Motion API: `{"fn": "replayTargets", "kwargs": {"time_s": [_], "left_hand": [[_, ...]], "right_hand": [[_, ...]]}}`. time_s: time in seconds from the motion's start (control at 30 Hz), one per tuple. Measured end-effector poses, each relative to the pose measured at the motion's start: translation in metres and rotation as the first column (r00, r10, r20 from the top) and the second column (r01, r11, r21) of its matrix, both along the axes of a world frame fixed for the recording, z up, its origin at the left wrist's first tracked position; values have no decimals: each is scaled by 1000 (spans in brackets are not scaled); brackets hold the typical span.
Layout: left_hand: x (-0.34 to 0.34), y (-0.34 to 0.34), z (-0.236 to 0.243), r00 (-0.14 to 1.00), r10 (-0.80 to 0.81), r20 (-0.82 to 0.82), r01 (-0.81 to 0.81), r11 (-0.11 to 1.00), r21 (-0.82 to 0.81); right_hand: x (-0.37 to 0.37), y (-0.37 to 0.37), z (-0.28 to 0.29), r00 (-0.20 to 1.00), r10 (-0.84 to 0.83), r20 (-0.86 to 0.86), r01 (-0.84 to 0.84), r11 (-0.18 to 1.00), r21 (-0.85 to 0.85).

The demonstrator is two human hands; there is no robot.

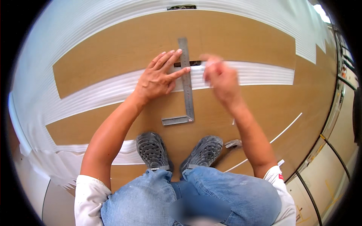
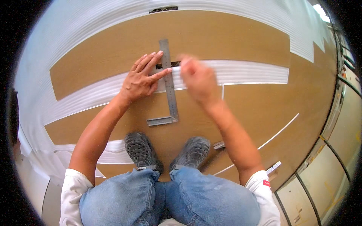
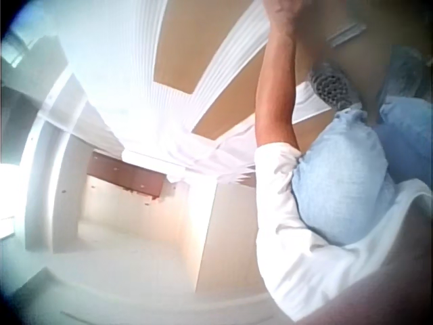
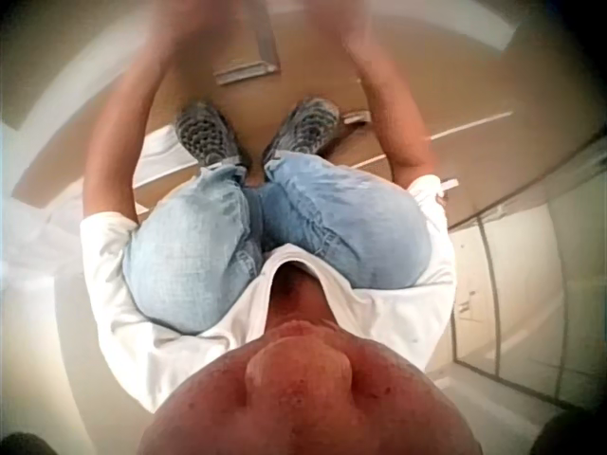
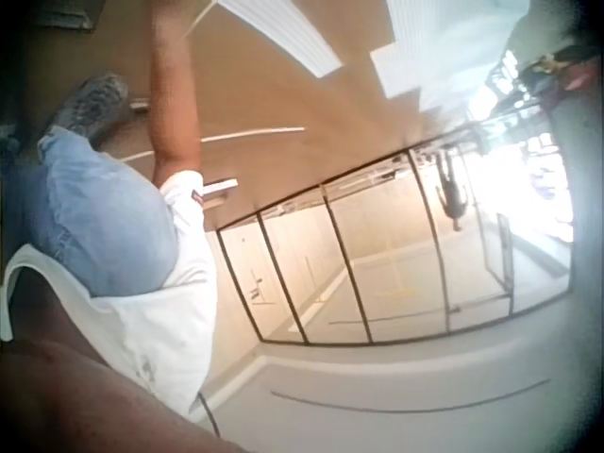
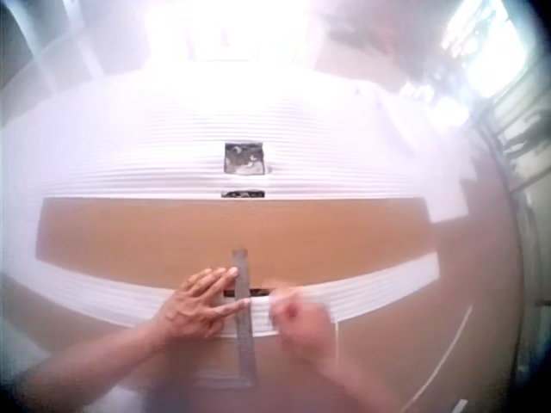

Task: The person measures and marks a laminate floorboard using a square ruler and a pencil to fit a specific floor cutout, then picks up the board and carries it to another part of the room.

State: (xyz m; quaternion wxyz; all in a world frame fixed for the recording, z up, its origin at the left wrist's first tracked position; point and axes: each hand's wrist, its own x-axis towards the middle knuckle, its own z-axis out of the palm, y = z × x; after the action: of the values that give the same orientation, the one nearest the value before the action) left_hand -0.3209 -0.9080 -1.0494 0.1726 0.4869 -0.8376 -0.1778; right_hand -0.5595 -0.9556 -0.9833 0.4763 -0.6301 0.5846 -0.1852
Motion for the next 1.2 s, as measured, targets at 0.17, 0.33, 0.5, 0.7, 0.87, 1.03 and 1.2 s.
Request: {"fn": "replayTargets", "kwargs": {"time_s": [0.17,0.33,0.5,0.7,0.87,1.03,1.2], "left_hand": [[-2,0,-2,1000,3,-15,-3,1000,-10],[-3,-2,0,1000,0,-18,0,1000,18],[-2,-2,1,1000,-6,-24,6,1000,21],[-3,-2,1,1000,0,-27,1,999,36],[-2,-1,0,1000,-2,-20,3,1000,30],[-4,-3,4,1000,-1,-19,2,999,41],[-5,-3,5,1000,-5,-10,5,999,46]], "right_hand": [[8,-83,8,966,-27,257,43,997,-59],[26,-93,-10,969,30,244,-35,999,19],[30,-94,-25,974,19,228,-34,997,65],[27,-104,-37,956,198,216,-171,975,-139],[39,-100,-31,980,180,90,-173,982,-78],[38,-105,-26,968,242,-61,-250,930,-270],[36,-104,-21,975,220,-13,-218,951,-218]]}}
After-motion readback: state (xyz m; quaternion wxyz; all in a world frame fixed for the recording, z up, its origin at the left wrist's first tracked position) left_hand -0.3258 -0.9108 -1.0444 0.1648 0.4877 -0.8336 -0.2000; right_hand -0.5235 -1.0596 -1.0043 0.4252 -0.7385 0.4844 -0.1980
